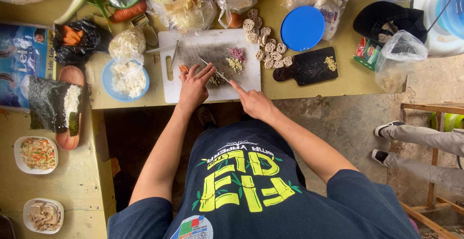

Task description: The person chops garlic and other small ingredients on a cutting board using a knife, while other ingredients like carrots and cabbage are laid out around the workspace.

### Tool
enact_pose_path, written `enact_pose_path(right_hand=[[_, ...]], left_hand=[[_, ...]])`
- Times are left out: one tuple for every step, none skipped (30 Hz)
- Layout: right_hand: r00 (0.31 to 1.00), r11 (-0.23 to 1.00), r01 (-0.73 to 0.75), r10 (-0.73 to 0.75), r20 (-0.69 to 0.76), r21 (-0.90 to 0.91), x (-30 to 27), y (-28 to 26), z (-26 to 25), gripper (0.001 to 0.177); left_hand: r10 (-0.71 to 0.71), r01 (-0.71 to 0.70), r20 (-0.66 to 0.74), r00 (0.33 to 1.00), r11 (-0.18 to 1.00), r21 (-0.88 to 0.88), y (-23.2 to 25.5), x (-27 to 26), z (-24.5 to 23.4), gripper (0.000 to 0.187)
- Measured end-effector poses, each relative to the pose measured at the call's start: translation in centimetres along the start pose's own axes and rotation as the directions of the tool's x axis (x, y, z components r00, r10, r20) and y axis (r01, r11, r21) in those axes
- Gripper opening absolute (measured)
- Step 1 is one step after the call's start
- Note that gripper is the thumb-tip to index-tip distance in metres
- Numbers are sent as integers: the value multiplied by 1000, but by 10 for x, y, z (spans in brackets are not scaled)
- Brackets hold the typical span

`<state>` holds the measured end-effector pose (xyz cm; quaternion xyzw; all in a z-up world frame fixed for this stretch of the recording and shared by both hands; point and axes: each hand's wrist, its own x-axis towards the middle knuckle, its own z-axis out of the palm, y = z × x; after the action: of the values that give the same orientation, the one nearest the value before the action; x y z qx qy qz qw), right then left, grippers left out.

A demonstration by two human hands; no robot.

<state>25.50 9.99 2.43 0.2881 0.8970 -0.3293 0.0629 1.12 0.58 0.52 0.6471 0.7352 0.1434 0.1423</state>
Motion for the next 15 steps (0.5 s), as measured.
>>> enact_pose_path(right_hand=[[1000,1000,1,-1,3,-1,0,4,-1,69],[1000,1000,19,-19,-11,13,-1,8,0,69],[999,999,37,-36,-25,26,-1,11,2,69],[999,999,35,-35,-19,28,-2,12,5,69],[998,997,53,-50,-48,63,-3,12,8,69],[994,993,77,-69,-88,93,1,12,8,69],[993,993,81,-73,-91,90,1,10,8,69],[996,994,63,-57,-73,88,-1,6,7,69],[998,995,46,-41,-55,85,-2,3,3,70],[998,995,46,-42,-56,85,-2,2,-2,70],[996,998,64,-62,-67,29,-2,2,-8,68],[994,996,82,-84,-75,-25,-2,2,-14,67],[994,996,83,-85,-74,-24,2,4,-19,67],[998,999,-10,13,55,-45,7,7,-24,64],[977,992,-99,111,181,-77,10,10,-25,61]], left_hand=[[9,-9,-30,999,1000,2,1,1,1,76],[19,-19,-59,998,1000,4,2,1,3,74],[16,-16,-58,998,1000,1,2,2,5,74],[27,-27,-76,997,1000,0,2,2,6,74],[37,-37,-95,995,999,-1,3,1,8,73],[38,-38,-100,994,999,1,4,0,8,73],[28,-31,-106,994,999,-20,5,-2,8,72],[21,-26,-112,994,999,-42,6,-1,7,72],[23,-28,-116,993,999,-40,5,2,5,72],[17,-20,-114,993,999,-26,5,3,5,71],[11,-13,-113,994,1000,-12,4,4,5,70],[9,-10,-112,994,1000,-12,3,4,5,70],[13,-13,-119,993,1000,-2,1,7,6,69],[17,-16,-123,992,1000,6,0,6,8,68],[14,-13,-118,993,1000,5,1,6,11,68]])
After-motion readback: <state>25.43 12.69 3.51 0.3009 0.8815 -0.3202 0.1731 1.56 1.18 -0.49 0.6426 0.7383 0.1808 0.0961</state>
